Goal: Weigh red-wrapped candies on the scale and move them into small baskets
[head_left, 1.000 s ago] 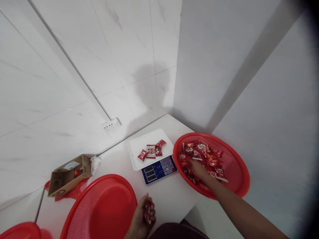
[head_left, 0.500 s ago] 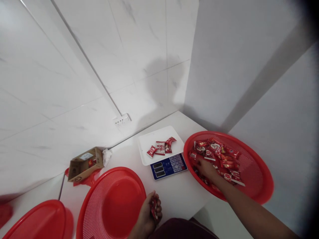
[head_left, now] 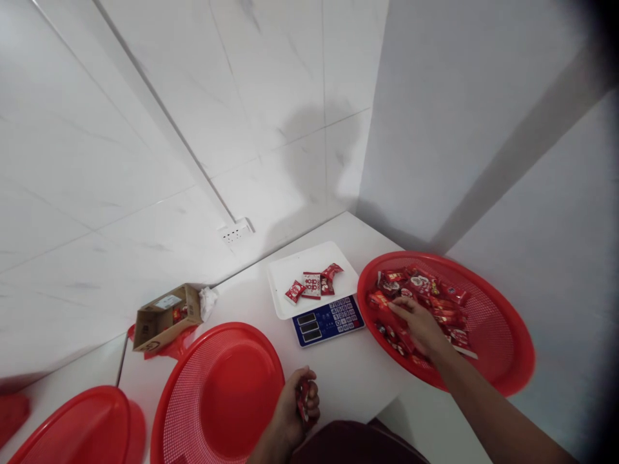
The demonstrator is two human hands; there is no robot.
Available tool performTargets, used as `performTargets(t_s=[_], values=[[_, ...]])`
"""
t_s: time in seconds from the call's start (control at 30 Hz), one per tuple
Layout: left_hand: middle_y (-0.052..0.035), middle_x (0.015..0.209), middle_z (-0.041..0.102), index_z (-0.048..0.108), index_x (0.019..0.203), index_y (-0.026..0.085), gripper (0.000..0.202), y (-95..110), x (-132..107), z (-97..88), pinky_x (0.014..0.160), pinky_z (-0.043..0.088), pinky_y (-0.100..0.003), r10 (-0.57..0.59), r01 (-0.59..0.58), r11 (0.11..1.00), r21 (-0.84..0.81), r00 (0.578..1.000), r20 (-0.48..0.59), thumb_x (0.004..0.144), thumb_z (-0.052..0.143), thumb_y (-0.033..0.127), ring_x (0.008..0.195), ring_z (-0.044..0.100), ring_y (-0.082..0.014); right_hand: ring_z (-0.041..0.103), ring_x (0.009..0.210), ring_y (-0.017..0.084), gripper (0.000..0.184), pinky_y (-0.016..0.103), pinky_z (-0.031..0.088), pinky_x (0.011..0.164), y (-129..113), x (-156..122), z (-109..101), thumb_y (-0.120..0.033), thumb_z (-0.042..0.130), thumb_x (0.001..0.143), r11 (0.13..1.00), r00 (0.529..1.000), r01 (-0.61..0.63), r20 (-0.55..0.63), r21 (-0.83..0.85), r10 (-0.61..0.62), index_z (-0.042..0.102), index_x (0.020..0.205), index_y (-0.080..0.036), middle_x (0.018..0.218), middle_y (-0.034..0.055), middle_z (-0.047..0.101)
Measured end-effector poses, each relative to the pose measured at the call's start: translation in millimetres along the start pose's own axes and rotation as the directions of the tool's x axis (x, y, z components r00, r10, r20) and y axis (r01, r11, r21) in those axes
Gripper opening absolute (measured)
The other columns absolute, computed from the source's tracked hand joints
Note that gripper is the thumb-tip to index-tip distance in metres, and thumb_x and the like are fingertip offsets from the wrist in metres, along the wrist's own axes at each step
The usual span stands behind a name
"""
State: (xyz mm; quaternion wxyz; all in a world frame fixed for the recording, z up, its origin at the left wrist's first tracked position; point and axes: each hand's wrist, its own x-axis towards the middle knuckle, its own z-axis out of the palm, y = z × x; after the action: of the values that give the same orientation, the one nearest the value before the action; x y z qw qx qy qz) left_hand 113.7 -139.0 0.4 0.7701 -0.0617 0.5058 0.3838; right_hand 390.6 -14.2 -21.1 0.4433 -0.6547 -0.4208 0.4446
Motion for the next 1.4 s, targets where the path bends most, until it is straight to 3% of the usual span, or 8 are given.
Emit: performTargets(t_s=[0.1, 0.3, 0.5, 0.73, 0.9, 1.07, 1.23, 1.4], values=[[0.0082, 0.041, 0.038, 0.051, 0.070, 0.017, 0.021, 0.1, 0.6, 2.1, 0.037, 0.009, -0.015, 0.001, -0.001, 1.000, 0.001, 1.000, 0.006, 0.066, 0.063, 0.034, 0.034, 0.026, -0.0018, 0.058, 0.072, 0.017, 0.027, 0.027, 0.046, 0.066, -15.8, -6.9, 14.5, -0.041, 0.063, 0.061, 0.994, 0.992, -0.038, 0.123, 0.104, 0.025, 0.055, 0.076, -0.020, 0.077, 0.0006, 0.063], [0.0074, 0.041, 0.040, 0.050, 0.072, 0.017, 0.019, -1.5, 0.3, -1.8, 0.037, 0.009, -0.015, 0.006, -0.006, 1.000, -0.005, 1.000, -0.025, 0.069, 0.059, 0.033, 0.033, 0.028, -0.0027, 0.053, 0.061, 0.013, 0.015, 0.025, 0.041, 0.059, -34.2, -3.7, 67.5, -0.031, 0.062, 0.063, 0.999, 0.936, 0.039, 0.351, -0.033, -0.025, 0.058, 0.067, -0.017, 0.064, -0.0008, 0.060], [0.0076, 0.040, 0.038, 0.050, 0.072, 0.017, 0.017, -0.3, -1.6, -7.6, 0.037, 0.010, -0.015, 0.034, -0.036, 0.999, -0.041, 0.999, -0.032, 0.072, 0.056, 0.033, 0.033, 0.028, -0.0029, 0.056, 0.072, 0.014, 0.017, 0.026, 0.044, 0.067, -46.2, 10.0, 114.3, -0.028, 0.061, 0.063, 0.997, 0.938, 0.053, 0.341, 0.057, -0.069, 0.059, 0.077, -0.018, 0.075, -0.0005, 0.062], [0.0066, 0.042, 0.042, 0.050, 0.073, 0.016, 0.019, -1.9, -1.8, -11.3, 0.037, 0.014, -0.015, 0.037, -0.041, 0.998, -0.054, 0.997, -0.071, 0.076, 0.054, 0.035, 0.033, 0.033, -0.0037, 0.055, 0.063, 0.011, 0.026, 0.023, 0.044, 0.054, -17.9, -28.3, 95.9, -0.035, 0.066, 0.065, 0.967, 0.869, -0.241, 0.462, 0.082, 0.177, 0.059, 0.084, -0.019, 0.079, 0.0008, 0.060], [0.0065, 0.042, 0.043, 0.051, 0.071, 0.017, 0.026, -1.6, 4.9, 1.4, 0.039, 0.023, -0.016, 0.048, -0.060, 0.997, -0.052, 0.978, -0.203, 0.078, 0.053, 0.042, 0.035, 0.038, -0.0052, 0.054, 0.065, 0.007, 0.034, 0.023, 0.045, 0.062, 3.8, -85.0, 77.7, -0.048, 0.064, 0.069, 0.791, 0.642, -0.602, 0.654, 0.109, 0.399, 0.057, 0.088, -0.020, 0.092, 0.0024, 0.057], [0.0033, 0.047, 0.050, 0.053, 0.067, 0.015, 0.027, -5.7, 8.6, 33.6, 0.046, 0.035, -0.020, 0.094, -0.110, 0.993, -0.038, 0.952, -0.290, 0.078, 0.053, 0.040, 0.041, 0.045, -0.0081, 0.054, 0.083, 0.012, 0.041, 0.029, 0.046, 0.070, -1.3, -123.0, 87.8, -0.049, 0.064, 0.070, 0.654, 0.474, -0.741, 0.811, 0.156, 0.344, 0.054, 0.103, -0.026, 0.106, 0.0039, 0.054], [-0.0026, 0.070, 0.061, 0.056, 0.076, 0.016, 0.027, -17.3, 3.3, 57.1, 0.062, 0.044, -0.027, 0.182, -0.161, 0.978, 0.135, 0.969, -0.164, 0.076, 0.051, 0.043, 0.065, 0.056, -0.0150, 0.054, 0.065, 0.010, 0.038, 0.024, 0.042, 0.060, 1.2, -130.8, 101.2, -0.048, 0.063, 0.071, 0.613, 0.478, -0.764, 0.816, 0.203, 0.325, 0.052, 0.099, -0.025, 0.082, -0.0014, 0.057], [-0.0028, 0.084, 0.058, 0.052, 0.092, 0.021, 0.033, -17.7, -1.6, 52.8, 0.061, 0.044, -0.031, 0.188, -0.195, 0.947, 0.254, 0.981, 0.051, 0.062, 0.063, 0.031, 0.073, 0.055, -0.0174, 0.057, 0.061, 0.011, 0.034, 0.025, 0.043, 0.057, 9.6, -131.7, 100.5, -0.045, 0.063, 0.071, 0.520, 0.481, -0.821, 0.776, 0.236, 0.408, 0.049, 0.095, -0.024, 0.073, -0.0031, 0.058]])
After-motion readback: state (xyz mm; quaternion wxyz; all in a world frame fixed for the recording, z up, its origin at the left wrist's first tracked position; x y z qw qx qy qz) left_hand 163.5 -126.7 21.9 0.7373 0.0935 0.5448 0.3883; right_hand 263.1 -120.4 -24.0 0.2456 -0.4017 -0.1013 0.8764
